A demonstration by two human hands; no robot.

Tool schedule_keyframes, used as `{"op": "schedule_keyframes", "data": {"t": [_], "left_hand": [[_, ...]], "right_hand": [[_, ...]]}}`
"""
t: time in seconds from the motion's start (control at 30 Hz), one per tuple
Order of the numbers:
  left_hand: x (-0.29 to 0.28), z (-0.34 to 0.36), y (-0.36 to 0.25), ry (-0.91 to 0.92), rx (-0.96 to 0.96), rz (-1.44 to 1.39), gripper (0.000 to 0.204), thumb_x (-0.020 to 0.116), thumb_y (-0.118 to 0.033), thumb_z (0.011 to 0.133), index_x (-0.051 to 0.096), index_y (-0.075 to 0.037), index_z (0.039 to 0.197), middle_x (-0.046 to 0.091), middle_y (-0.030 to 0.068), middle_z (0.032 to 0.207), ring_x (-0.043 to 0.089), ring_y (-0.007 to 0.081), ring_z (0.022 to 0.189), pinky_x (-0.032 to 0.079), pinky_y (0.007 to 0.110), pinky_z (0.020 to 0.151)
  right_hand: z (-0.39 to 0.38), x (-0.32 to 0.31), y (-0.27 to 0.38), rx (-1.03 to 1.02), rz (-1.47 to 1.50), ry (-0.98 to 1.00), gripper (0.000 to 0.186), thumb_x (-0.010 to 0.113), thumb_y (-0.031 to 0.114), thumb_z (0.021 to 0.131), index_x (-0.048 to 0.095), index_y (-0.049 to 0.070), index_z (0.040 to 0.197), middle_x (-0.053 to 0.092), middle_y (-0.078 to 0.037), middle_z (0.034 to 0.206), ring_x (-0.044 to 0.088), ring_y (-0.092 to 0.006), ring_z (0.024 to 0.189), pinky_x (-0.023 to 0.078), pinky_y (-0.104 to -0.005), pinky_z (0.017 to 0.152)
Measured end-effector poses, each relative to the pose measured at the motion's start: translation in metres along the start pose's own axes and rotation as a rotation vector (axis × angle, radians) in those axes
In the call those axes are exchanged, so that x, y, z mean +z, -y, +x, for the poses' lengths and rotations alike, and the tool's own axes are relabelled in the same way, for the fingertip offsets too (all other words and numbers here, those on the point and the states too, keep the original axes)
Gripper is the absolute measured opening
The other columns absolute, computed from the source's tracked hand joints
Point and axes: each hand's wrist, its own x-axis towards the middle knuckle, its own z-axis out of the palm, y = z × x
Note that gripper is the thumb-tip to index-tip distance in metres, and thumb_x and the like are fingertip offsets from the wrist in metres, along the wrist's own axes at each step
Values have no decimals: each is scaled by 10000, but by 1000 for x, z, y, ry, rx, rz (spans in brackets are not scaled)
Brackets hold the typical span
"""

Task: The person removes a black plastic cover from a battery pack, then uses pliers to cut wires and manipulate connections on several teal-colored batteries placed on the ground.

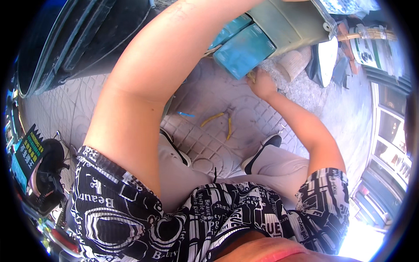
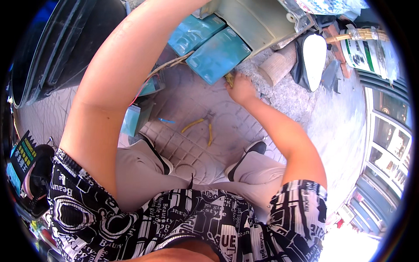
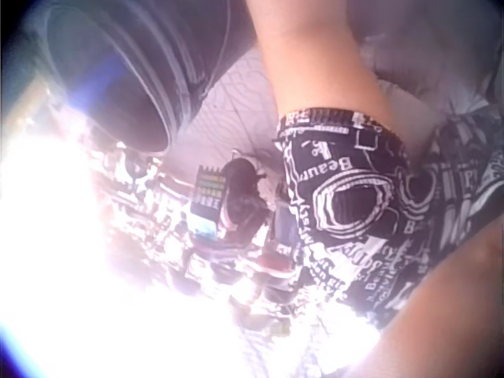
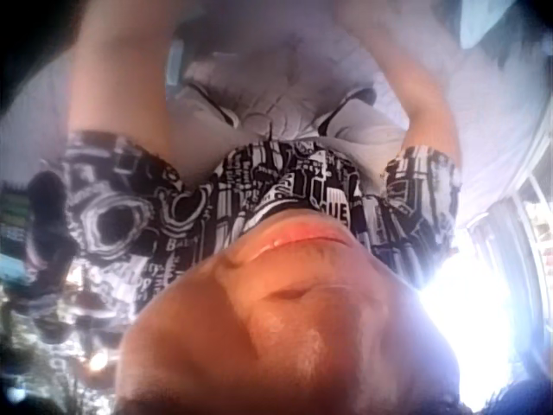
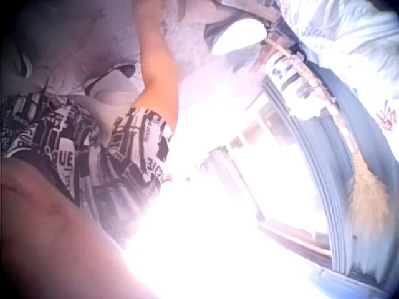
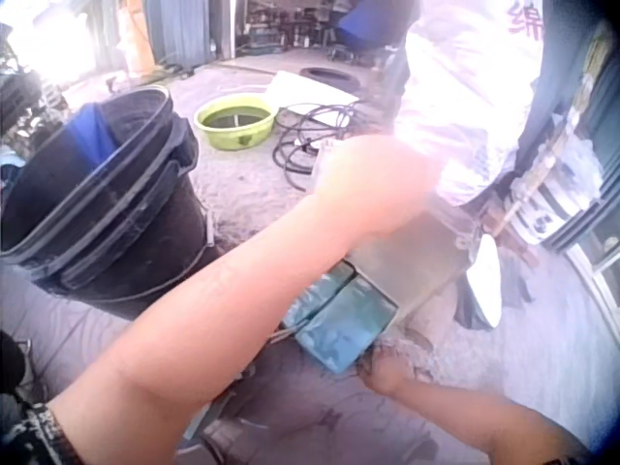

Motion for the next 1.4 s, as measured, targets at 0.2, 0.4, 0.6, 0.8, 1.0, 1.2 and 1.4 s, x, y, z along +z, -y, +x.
{"op": "schedule_keyframes", "data": {"t": [0.2, 0.4, 0.6, 0.8, 1.0, 1.2, 1.4], "left_hand": [[9, 0, 3, -78, -6, -77, 477, 435, -365, 988, 722, -35, 795, 701, 158, 783, 681, 341, 757, 518, 481, 697], [19, -6, 11, -211, 93, -126, 384, 483, -311, 945, 725, -68, 773, 695, 135, 754, 668, 331, 723, 504, 473, 680], [10, 5, 8, -81, 130, -92, 230, 532, -197, 839, 743, -111, 806, 714, 101, 787, 693, 289, 753, 537, 440, 661], [17, 5, 14, -241, 195, -100, 210, 559, -191, 810, 744, -92, 793, 713, 101, 772, 692, 282, 729, 533, 431, 644], [15, -2, 14, -215, 198, -83, 200, 588, -212, 781, 748, -92, 774, 701, 97, 729, 681, 287, 685, 520, 421, 627], [27, 7, 4, -394, 99, -266, 177, 610, -222, 745, 744, -109, 725, 690, 109, 708, 673, 284, 660, 504, 427, 607], [28, 5, 13, -331, 150, -158, 241, 562, -246, 816, 747, -112, 739, 712, 107, 770, 690, 287, 709, 514, 436, 633]], "right_hand": [[9, 5, 12, 16, -192, 83, 461, 637, 268, 860, 532, -8, 1213, 550, -175, 1229, 508, -377, 1185, 476, -446, 965], [-61, -88, 13, -14, -131, 326, 395, 615, 200, 830, 531, -32, 1138, 571, -236, 1134, 588, -448, 1018, 491, -493, 874], [-119, -221, 75, -175, -268, 211, 357, 605, 149, 824, 533, -37, 1120, 610, -208, 1003, 653, -400, 857, 533, -488, 741], [-74, -241, 122, -374, -670, -168, 246, 627, 58, 795, 601, -8, 1031, 625, -182, 922, 685, -314, 741, 558, -414, 616], [-18, -213, 146, -271, -881, -57, 288, 707, 50, 740, 664, 12, 1022, 674, -137, 968, 704, -246, 901, 575, -342, 679], [24, -200, 139, -494, -999, -137, 289, 710, 59, 724, 712, 51, 1012, 711, -113, 976, 700, -254, 953, 570, -368, 723], [57, -211, 156, -721, -642, -294, 272, 690, 79, 753, 706, 48, 1022, 705, -123, 993, 687, -264, 965, 555, -373, 751]]}}
